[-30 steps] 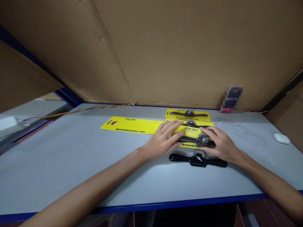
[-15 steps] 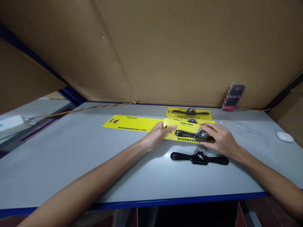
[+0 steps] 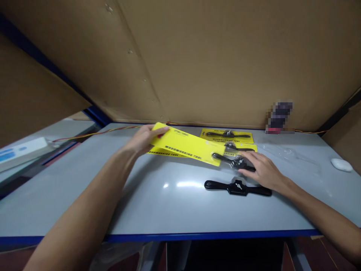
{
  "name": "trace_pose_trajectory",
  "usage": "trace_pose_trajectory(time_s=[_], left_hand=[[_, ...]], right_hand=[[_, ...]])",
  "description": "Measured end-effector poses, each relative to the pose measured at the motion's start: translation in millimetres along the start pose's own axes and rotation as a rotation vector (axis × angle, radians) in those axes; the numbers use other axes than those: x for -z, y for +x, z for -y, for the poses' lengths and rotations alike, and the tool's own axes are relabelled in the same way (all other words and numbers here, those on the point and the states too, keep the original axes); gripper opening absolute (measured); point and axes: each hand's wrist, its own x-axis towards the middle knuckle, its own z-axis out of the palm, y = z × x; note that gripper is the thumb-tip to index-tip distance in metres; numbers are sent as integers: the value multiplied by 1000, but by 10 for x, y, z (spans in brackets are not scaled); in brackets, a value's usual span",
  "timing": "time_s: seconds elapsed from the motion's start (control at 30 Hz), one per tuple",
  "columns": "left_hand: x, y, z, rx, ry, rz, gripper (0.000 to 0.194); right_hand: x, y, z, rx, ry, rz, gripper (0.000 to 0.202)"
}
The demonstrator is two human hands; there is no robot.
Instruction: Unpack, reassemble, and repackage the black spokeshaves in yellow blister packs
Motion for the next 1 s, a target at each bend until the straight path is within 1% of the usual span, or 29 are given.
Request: trace_pose_trajectory(time_s=[0.03, 0.07, 0.13, 0.17, 0.2, 0.27, 0.3, 0.33, 0.37, 0.4, 0.47, 0.53, 0.57, 0.6, 0.67, 0.7, 0.77, 0.8, 0.83, 0.9, 0.93, 0.97, 1.0], left_hand=[[148, 28, 16, 46, -10, -92, 47], [290, 53, 38, 64, -10, -156, 48], [540, 97, 98, 70, 53, -232, 49], [638, 115, 130, 67, 146, -253, 46], [715, 131, 161, 48, 297, -319, 42], [803, 155, 211, -5, 627, -383, 36], [818, 162, 228, -30, 781, -409, 35], [817, 168, 239, -53, 910, -430, 35], [802, 171, 246, -76, 1007, -457, 36], [775, 172, 249, -104, 1070, -482, 38], [682, 169, 241, -174, 1099, -537, 43], [530, 153, 220, -246, 1062, -546, 46], [430, 137, 206, -287, 1060, -525, 46], [314, 113, 190, -337, 1070, -481, 47], [51, 40, 158, -424, 1076, -340, 51], [-88, -10, 144, -473, 1081, -252, 52], [-355, -130, 126, -544, 1126, -150, 54], [-474, -195, 122, -589, 1136, -95, 55], [-577, -257, 123, -631, 1146, -45, 56], [-731, -361, 134, -694, 1164, 38, 55], [-780, -397, 143, -718, 1170, 70, 54], [-811, -419, 152, -734, 1176, 98, 53], [-827, -429, 162, -741, 1185, 121, 53]], right_hand=[[13, -6, -13, 5, -10, -10, 50], [41, -11, -32, 7, -18, -23, 50], [144, -14, -85, 4, -37, -62, 50], [219, -14, -121, -6, -61, -91, 50], [306, -16, -164, -27, -106, -118, 51], [508, -37, -281, -121, -277, -156, 54], [613, -61, -358, -210, -393, -136, 56], [714, -96, -449, -313, -503, -94, 57], [806, -143, -555, -401, -564, -12, 58], [883, -199, -672, -491, -564, 42, 58], [980, -324, -929, -628, -506, 127, 61], [1001, -431, -1172, -719, -472, 220, 64], [989, -468, -1272, -720, -448, 248, 62], [970, -493, -1350, -719, -429, 249, 60], [930, -505, -1429, -693, -408, 249, 55], [917, -495, -1430, -684, -403, 256, 53], [905, -455, -1360, -671, -411, 257, 55], [900, -426, -1296, -659, -425, 228, 57], [889, -389, -1215, -631, -440, 173, 57], [835, -288, -1020, -524, -455, 20, 52], [787, -222, -914, -430, -424, -34, 48], [727, -146, -806, -328, -378, -68, 45], [657, -59, -701, -224, -325, -44, 43]])
